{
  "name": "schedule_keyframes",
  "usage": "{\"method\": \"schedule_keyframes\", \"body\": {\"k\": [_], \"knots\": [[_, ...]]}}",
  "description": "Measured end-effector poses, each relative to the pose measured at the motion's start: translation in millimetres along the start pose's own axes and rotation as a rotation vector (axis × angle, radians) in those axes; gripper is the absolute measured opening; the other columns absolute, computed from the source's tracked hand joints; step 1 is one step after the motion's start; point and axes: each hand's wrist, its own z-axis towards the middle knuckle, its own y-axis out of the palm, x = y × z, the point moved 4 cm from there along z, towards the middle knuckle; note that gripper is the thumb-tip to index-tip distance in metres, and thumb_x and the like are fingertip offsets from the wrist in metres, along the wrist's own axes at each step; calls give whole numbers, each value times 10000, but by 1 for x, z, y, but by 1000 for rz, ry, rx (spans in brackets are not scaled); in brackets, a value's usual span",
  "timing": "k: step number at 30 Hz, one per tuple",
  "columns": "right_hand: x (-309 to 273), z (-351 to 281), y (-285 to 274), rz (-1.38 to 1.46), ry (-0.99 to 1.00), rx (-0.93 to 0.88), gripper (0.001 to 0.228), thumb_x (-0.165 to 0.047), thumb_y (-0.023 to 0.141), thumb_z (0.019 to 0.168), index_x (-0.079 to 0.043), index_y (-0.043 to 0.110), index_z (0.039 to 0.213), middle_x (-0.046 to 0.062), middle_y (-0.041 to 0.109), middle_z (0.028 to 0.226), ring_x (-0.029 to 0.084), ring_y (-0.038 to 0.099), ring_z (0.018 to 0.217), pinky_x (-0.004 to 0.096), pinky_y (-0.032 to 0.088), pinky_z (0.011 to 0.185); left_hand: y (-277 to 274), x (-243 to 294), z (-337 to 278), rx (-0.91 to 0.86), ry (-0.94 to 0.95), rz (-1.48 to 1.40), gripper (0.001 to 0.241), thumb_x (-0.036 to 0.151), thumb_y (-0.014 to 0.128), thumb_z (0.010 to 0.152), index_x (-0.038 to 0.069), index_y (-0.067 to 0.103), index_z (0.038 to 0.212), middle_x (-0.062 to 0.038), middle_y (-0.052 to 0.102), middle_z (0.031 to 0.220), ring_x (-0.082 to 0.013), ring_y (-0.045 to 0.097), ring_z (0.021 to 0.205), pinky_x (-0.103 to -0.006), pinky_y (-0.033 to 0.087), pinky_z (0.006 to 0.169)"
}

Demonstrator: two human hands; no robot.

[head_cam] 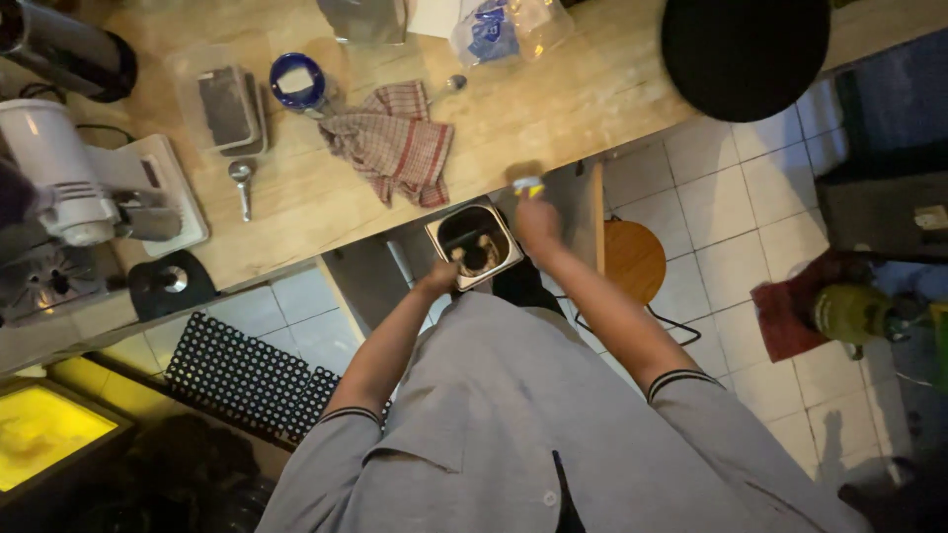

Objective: Cleaning a coffee knock box with a brush and wiping down a wooden counter.

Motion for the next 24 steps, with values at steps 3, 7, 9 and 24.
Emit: {"method": "schedule_keyframes", "body": {"k": [3, 7, 9, 24], "knots": [[-17, -23, 3, 235, -41, -213, 380, -68, 538, 926, -73, 690, 1274, 206, 721, 932, 287, 762, 672, 411, 594, 535, -4, -4, 45, -16, 272, -180, 466, -110, 738, 687, -197, 606, 1125, -312, 657, 1071, -416, 654, 1062, -511, 528, 913], [3, -25, -18, 777, -31, -555, 312, -186, 656, 847, -119, 780, 1126, 187, 760, 967, 393, 743, 905, 493, 609, 741, -10, 6, 70, -107, 197, 237, 468, 179, 647, 828, -39, 637, 1242, -243, 692, 1062, -363, 705, 913, -512, 561, 755], [39, -12, -60, 995, 77, -564, 337, -180, 595, 916, -151, 752, 1213, 180, 765, 1082, 416, 712, 1022, 533, 592, 846, -15, 12, 69, -149, 170, 422, 491, 303, 610, 888, 28, 651, 1293, -214, 708, 1058, -340, 728, 849, -512, 575, 688], [181, 112, 74, 574, 415, -377, 479, -114, 422, 1003, -14, 509, 1464, 234, 646, 1106, 448, 741, 918, 554, 623, 756, -2, 88, 59, -90, 102, 541, 408, 417, 693, 840, 134, 787, 1117, -126, 773, 1069, -311, 728, 1054, -468, 569, 947]]}}
